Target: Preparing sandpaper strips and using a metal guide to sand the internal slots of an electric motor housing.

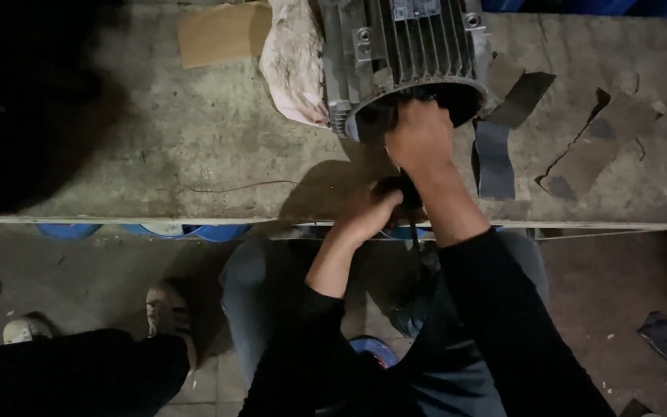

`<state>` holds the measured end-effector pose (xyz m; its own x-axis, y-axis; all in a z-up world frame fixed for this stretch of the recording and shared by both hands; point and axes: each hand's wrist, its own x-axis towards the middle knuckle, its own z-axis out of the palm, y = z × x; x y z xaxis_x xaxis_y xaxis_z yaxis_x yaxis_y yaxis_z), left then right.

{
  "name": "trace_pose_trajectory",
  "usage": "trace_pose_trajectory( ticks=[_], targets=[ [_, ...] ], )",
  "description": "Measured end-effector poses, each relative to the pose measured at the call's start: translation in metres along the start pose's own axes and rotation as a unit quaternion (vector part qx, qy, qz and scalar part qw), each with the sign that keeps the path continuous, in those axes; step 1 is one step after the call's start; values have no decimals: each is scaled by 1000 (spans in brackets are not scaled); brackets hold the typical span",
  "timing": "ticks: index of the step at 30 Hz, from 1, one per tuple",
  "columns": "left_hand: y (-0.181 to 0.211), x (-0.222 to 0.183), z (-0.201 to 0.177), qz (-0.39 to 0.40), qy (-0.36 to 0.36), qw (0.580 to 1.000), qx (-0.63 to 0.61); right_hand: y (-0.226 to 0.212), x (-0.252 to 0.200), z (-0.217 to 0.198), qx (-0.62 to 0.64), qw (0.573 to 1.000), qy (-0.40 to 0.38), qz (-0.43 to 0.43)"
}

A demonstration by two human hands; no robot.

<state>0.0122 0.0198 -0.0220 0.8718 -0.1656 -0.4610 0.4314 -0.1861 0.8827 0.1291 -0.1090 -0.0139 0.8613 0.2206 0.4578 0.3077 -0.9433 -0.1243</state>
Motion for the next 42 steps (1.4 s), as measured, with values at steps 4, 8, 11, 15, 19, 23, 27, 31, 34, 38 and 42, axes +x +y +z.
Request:
trace_pose_trajectory(
  ticks=[4, 8, 11, 15, 19, 23, 27, 31, 34, 38, 42],
  targets=[
    [-2, 2, 6, 8, -7, 997, 71, -1, 10, -5, 20, 999, -39, 3],
    [23, -22, -9, -18, 9, 996, 88, 3, 9, -15, 38, 993, -96, 52],
    [11, -7, -6, -29, -4, 1000, 8, -28, -36, -70, 32, 971, -208, 115],
    [1, 2, -6, -16, 5, 1000, -15, -13, -64, -36, -37, 994, -103, 5],
    [15, -11, -7, -35, 12, 999, -29, -2, -62, -18, -138, 980, 23, -138],
    [9, -8, -5, -10, 12, 1000, 19, 11, -48, 24, -134, 969, 136, -156],
    [22, -20, -5, -46, 21, 991, 120, 1, -23, 8, 75, 996, -34, 29],
    [26, -21, -5, -49, 18, 992, 118, 0, -32, 21, 48, 998, -20, 20],
    [36, -39, 1, -58, 36, 993, 92, -4, -35, -2, 26, 990, -120, 70],
    [72, -69, -3, -68, 41, 995, 67, -37, -75, -83, 149, 939, -233, 206],
    [55, -50, -11, 26, 42, 998, 34, -44, -146, -103, 201, 942, -146, 225]
  ],
)
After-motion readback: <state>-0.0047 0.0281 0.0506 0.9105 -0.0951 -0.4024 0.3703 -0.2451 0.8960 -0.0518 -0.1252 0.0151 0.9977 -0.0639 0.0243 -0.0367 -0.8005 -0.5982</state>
